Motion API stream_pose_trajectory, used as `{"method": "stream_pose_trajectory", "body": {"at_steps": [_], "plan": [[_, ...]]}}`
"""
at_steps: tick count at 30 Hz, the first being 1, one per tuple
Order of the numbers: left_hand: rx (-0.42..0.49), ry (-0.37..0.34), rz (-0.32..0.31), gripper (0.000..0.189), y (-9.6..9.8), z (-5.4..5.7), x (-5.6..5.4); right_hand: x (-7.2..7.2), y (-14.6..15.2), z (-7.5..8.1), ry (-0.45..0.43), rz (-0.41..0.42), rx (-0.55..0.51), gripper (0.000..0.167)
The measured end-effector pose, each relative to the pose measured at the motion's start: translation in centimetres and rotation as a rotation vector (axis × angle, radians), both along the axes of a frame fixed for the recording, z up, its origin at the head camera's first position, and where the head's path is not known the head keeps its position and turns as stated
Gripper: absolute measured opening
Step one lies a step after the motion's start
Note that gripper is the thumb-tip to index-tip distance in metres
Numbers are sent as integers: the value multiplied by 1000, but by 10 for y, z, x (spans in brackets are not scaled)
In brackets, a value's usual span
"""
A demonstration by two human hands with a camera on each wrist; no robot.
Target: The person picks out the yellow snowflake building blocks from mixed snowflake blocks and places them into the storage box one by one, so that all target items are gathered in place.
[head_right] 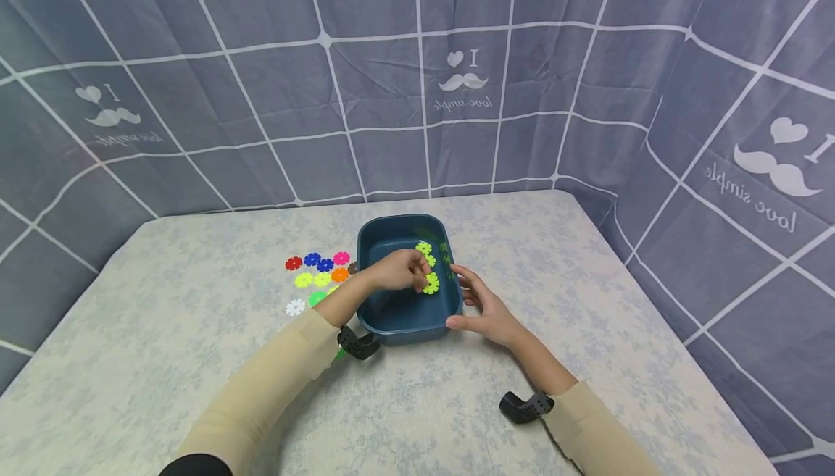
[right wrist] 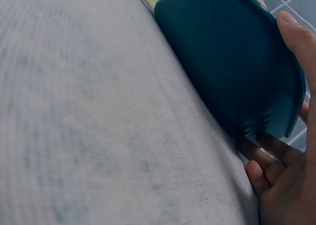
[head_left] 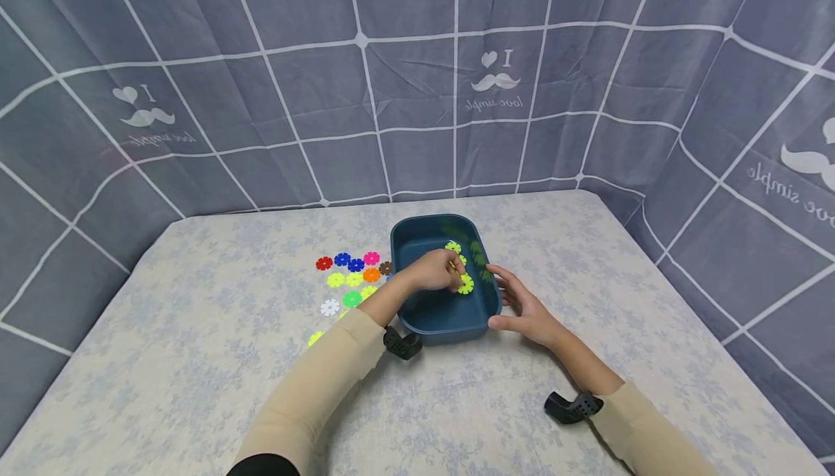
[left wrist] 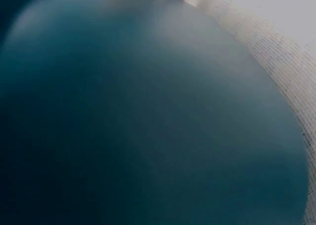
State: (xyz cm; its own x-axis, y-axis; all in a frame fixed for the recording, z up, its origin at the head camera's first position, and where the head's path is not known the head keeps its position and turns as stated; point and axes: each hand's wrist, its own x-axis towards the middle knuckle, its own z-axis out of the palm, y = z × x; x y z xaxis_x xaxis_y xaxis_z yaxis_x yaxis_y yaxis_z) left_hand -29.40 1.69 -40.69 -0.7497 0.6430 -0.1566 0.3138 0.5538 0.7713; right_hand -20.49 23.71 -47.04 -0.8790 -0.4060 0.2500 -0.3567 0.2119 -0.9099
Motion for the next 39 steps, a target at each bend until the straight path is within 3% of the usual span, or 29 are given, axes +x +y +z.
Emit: {"method": "stream_pose_trajectory", "body": {"at_steps": [20,39], "plan": [[-148,57,-53,12,8,-9,1,0,0,0,-1,0,-2,86],[-242,172,-18,14,17,-14,4,1,-1,4,-32,13,-33,86]]}}
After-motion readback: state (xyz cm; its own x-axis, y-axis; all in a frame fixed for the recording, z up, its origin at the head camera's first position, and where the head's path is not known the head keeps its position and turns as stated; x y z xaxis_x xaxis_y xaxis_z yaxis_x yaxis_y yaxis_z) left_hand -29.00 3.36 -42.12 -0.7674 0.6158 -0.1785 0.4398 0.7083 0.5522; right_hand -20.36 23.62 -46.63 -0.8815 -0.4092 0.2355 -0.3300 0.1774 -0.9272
